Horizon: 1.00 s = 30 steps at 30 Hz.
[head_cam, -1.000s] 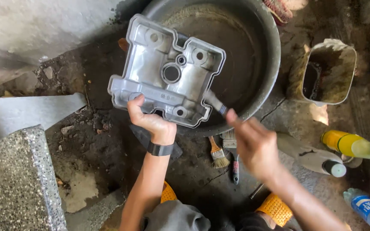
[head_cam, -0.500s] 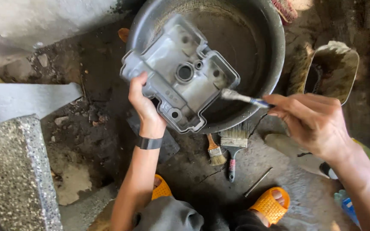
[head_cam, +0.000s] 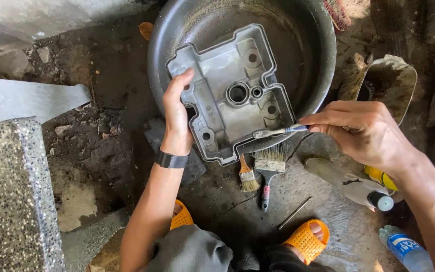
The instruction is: Scrubbing dirt and grime off a motorcycle valve cover using a brush and cleaning solution.
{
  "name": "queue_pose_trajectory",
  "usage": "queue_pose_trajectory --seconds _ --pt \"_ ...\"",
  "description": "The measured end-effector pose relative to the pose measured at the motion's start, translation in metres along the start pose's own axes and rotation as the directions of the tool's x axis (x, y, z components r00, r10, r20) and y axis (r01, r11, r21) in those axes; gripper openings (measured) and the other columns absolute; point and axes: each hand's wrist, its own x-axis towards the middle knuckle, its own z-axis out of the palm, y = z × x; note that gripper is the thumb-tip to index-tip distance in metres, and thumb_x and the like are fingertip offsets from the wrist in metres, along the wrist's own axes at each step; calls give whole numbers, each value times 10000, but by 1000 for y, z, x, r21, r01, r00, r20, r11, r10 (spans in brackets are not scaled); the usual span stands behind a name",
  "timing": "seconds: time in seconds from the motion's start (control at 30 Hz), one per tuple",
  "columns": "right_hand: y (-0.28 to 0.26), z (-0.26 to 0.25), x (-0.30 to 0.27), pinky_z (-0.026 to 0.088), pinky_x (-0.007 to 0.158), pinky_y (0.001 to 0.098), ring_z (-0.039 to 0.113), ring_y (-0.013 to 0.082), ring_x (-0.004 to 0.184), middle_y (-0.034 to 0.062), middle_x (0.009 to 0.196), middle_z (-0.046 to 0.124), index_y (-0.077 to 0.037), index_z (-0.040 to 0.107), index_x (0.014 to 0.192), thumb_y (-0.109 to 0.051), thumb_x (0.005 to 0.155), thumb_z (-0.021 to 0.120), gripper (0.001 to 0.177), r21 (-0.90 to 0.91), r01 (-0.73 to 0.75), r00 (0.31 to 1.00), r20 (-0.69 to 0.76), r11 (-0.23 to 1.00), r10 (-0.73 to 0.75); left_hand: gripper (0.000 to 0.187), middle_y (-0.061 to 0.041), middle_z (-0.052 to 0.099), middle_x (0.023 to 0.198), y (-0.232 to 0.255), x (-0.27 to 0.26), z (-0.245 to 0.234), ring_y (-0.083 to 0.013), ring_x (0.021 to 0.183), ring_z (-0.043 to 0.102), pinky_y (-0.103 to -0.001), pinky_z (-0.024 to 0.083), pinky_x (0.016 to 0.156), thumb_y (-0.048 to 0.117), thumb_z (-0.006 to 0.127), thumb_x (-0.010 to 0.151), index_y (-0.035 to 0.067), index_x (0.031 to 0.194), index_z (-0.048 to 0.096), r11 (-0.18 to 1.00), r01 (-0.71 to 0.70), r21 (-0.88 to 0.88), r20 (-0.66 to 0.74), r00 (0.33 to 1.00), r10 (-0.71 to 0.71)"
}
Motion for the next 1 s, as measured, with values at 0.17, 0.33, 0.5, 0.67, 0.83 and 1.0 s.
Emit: queue_pose_trajectory --seconds 0.17,0.33,0.5,0.67,0.83,1.0 --pt "4 -7 0 607 603 284 763 173 771 97 918 778 -54 780 1071 71 810 719 296 -33 0 999 49 999 1 237 -18 658 990 2 -2 8 -158 934 636 -323 507 855 323 698 857 117 971 668 999 40 1 24 999 -40" --pt "5 -9 -1 595 603 314 747 196 742 98 892 773 -67 787 1032 18 775 750 273 -120 -18 995 98 993 30 317 -1 656 1052 -10 5 0 -133 1014 617 -294 480 915 351 673 864 97 1044 729 989 -4 147 -1 1000 5" --pt "-1 -1 1 594 662 290 762 197 814 72 977 770 -93 790 1016 7 853 705 209 -103 66 991 126 992 -53 415 -66 728 1116 -17 3 3 -176 1138 640 -306 409 1022 416 614 872 73 1078 721 902 -90 423 40 996 81" --pt "-11 0 7 617 682 340 743 241 798 60 1010 762 -133 813 1005 -58 801 755 224 -250 7 995 94 968 17 384 -63 712 1137 -35 19 -14 -189 1154 599 -329 399 1068 347 624 890 30 1070 745 937 -170 304 60 985 160" --pt "-6 1 12 648 678 300 756 218 801 25 1044 764 -153 800 1035 34 760 692 349 -95 -1 984 177 996 18 324 -52 704 1110 -29 21 -14 -199 1115 609 -364 414 1056 282 651 883 18 1044 747 979 -121 166 20 993 120" --pt "-18 0 11 628 734 357 747 256 859 39 1031 751 -135 793 1003 12 727 720 321 -205 71 991 126 976 -46 349 -37 699 1101 -33 20 -13 -160 1113 603 -320 392 1061 301 634 898 18 1064 754 945 -143 296 30 990 140"
